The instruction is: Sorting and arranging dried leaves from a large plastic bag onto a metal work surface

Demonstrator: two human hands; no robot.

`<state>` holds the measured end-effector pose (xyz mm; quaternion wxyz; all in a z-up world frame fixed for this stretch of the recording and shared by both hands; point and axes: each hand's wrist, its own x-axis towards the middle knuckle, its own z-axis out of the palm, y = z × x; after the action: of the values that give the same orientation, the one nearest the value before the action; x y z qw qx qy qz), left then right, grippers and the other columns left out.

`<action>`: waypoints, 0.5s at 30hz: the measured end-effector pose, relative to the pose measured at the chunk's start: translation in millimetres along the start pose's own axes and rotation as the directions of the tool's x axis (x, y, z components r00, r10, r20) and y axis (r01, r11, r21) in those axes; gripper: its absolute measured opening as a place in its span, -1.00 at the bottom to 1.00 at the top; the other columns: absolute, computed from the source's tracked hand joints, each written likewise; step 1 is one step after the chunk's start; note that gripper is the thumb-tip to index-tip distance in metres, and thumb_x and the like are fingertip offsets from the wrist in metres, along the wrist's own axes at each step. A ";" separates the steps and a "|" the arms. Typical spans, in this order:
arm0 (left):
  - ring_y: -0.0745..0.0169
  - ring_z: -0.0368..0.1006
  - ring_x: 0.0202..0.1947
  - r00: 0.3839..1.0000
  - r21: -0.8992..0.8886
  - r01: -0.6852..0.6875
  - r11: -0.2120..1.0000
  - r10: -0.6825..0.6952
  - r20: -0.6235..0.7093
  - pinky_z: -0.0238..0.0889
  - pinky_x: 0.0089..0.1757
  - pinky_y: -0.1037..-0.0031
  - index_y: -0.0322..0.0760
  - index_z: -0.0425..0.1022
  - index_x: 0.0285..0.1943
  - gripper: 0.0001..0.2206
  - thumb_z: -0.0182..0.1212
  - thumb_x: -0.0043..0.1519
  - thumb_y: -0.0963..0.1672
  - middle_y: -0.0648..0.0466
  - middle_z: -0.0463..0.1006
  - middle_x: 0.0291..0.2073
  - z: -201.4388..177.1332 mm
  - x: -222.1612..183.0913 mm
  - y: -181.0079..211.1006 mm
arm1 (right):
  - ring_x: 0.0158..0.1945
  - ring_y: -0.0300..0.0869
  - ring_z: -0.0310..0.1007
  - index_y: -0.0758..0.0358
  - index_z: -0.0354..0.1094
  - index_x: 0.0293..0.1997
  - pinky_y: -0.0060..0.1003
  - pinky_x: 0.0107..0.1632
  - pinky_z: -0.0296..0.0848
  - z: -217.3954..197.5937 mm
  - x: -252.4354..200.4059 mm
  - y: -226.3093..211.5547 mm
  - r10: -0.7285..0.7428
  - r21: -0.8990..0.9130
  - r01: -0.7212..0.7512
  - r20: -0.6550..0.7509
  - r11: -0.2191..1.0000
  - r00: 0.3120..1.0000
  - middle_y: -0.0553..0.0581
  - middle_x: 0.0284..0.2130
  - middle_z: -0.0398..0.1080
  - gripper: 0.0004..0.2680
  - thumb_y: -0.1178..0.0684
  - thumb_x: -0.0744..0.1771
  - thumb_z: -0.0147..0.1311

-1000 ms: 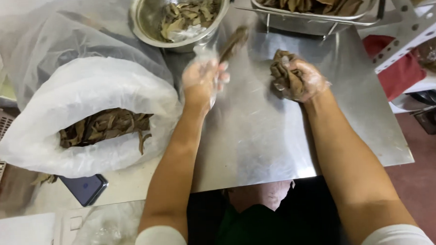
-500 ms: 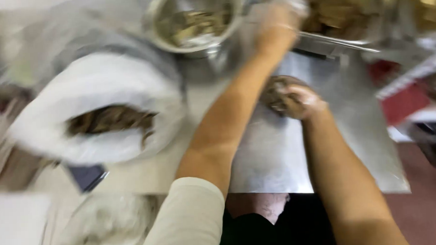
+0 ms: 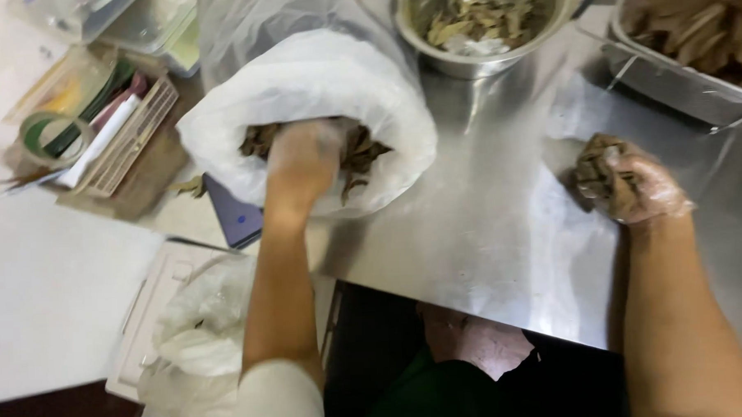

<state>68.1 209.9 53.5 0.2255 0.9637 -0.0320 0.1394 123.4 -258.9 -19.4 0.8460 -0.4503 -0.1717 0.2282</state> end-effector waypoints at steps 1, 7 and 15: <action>-0.10 0.54 -0.23 0.999 -0.020 0.038 0.999 -0.039 -0.007 0.31 -0.13 0.11 -0.10 0.62 -0.31 -0.77 0.06 0.31 -0.06 0.05 0.65 -0.29 0.5 14.6 -1.6 | -0.56 -0.14 0.31 0.31 0.30 -0.23 -0.25 -0.57 0.29 -4.6 -0.8 1.0 0.007 -0.009 -0.008 -0.012 1.000 1.000 0.14 -0.52 0.32 -0.78 -0.01 0.24 0.22; -0.06 0.53 -0.16 0.960 -0.146 0.256 0.956 -0.269 -0.080 0.32 -0.08 0.17 -0.12 0.60 -0.21 -0.80 0.05 0.31 -0.05 0.05 0.64 -0.20 25.5 71.8 17.6 | -0.51 -0.10 0.33 0.21 0.25 -0.30 -0.25 -0.51 0.29 -31.0 -1.8 -0.5 0.078 -0.031 -0.076 0.067 0.997 0.995 0.14 -0.47 0.30 -0.79 -0.05 0.32 0.22; -0.02 0.52 -0.06 0.839 -0.322 0.486 0.812 -0.537 -0.089 0.32 -0.02 0.26 -0.15 0.56 -0.06 -0.79 0.03 0.32 -0.05 0.04 0.62 -0.08 37.3 74.9 10.7 | -0.39 -0.12 0.39 0.16 0.37 -0.22 -0.38 -0.43 0.35 -41.8 -6.1 5.9 0.059 -0.027 -0.061 -0.071 0.998 0.996 0.19 -0.37 0.40 -0.82 -0.01 0.26 0.28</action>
<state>148.1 183.9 47.2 0.3938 0.8771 0.2294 0.1517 137.7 -287.9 -47.3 0.8376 -0.4754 -0.1316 0.2348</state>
